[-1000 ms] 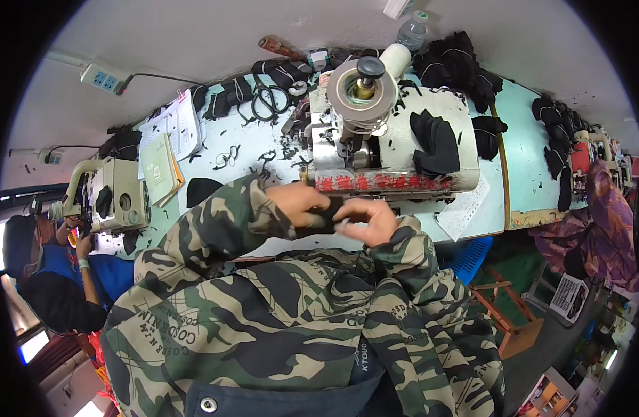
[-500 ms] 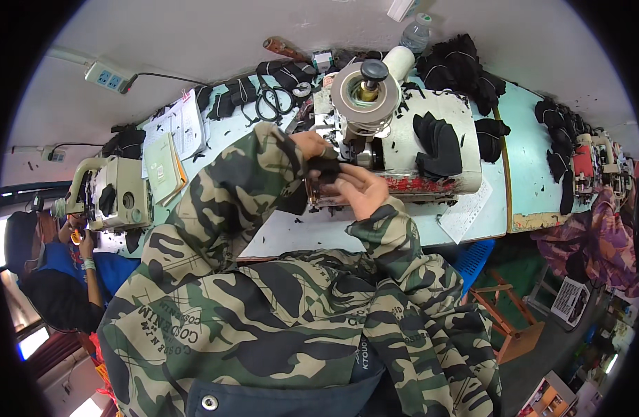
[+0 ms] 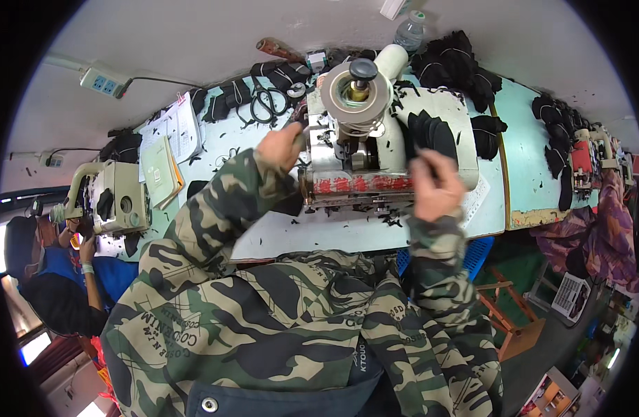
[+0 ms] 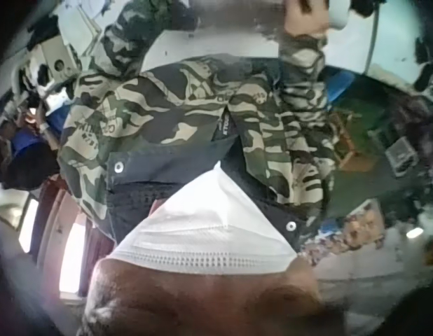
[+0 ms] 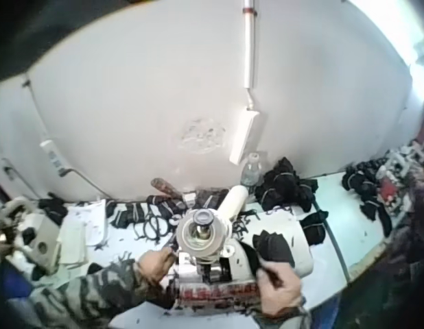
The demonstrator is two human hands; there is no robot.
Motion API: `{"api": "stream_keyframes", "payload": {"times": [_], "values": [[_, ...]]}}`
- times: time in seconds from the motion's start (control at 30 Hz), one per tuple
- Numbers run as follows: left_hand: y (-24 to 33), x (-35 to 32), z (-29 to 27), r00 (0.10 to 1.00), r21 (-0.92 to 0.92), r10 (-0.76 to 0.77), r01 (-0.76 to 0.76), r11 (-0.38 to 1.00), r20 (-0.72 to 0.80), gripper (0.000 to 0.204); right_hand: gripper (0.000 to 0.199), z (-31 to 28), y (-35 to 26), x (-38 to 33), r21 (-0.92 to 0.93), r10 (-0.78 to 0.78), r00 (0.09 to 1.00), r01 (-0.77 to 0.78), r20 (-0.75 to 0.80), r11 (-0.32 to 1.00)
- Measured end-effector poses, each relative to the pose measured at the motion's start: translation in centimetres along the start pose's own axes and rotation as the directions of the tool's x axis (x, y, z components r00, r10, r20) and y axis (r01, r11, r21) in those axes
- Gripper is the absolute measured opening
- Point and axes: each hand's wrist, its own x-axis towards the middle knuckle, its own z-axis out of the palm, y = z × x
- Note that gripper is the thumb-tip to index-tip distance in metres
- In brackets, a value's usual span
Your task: Operating an industrial sewing machine to assemble black shoe components.
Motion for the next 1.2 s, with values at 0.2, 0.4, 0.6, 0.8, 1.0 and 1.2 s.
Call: {"api": "stream_keyframes", "payload": {"times": [0.2, 0.4, 0.6, 0.8, 1.0, 1.2], "values": [[-6.4, -7.7, 4.2, 0.855, 0.485, -0.038, -0.256, 0.836, 0.518, 0.022, 0.022, -3.9, 1.6, 3.2, -0.642, -0.227, 0.930, 0.363, 0.288, 0.675], [-7.7, -9.0, 4.8, 0.924, 0.468, 0.042, -0.231, 0.853, 0.379, 0.024, 0.018, -0.8, -0.6, -1.0, -0.264, -0.293, 0.914, 0.366, 0.279, 0.892], [-8.5, -8.7, 4.3, 0.901, 0.403, 0.056, -0.247, 0.881, 0.430, 0.025, 0.035, -1.5, -0.1, -0.1, -0.345, -0.297, 0.955, 0.277, -0.007, 0.897], [-7.1, -9.3, 4.6, 0.926, 0.476, 0.021, -0.212, 0.854, 0.376, 0.025, 0.051, -3.7, 6.2, 4.6, -0.477, 0.022, 0.997, 0.014, 0.070, 0.879], [-2.8, -8.2, 0.0, 0.788, 0.268, 0.032, -0.247, 0.931, 0.615, 0.021, 0.019, -2.0, -1.2, 0.6, -0.038, -0.085, 0.939, 0.104, 0.334, 0.994], [5.8, -5.2, -2.3, 0.728, -0.396, 0.374, -0.153, 0.906, 0.574, 0.020, 0.018, 2.6, 0.4, -4.0, 0.105, 0.200, 0.576, -0.452, 0.793, 0.886]]}}
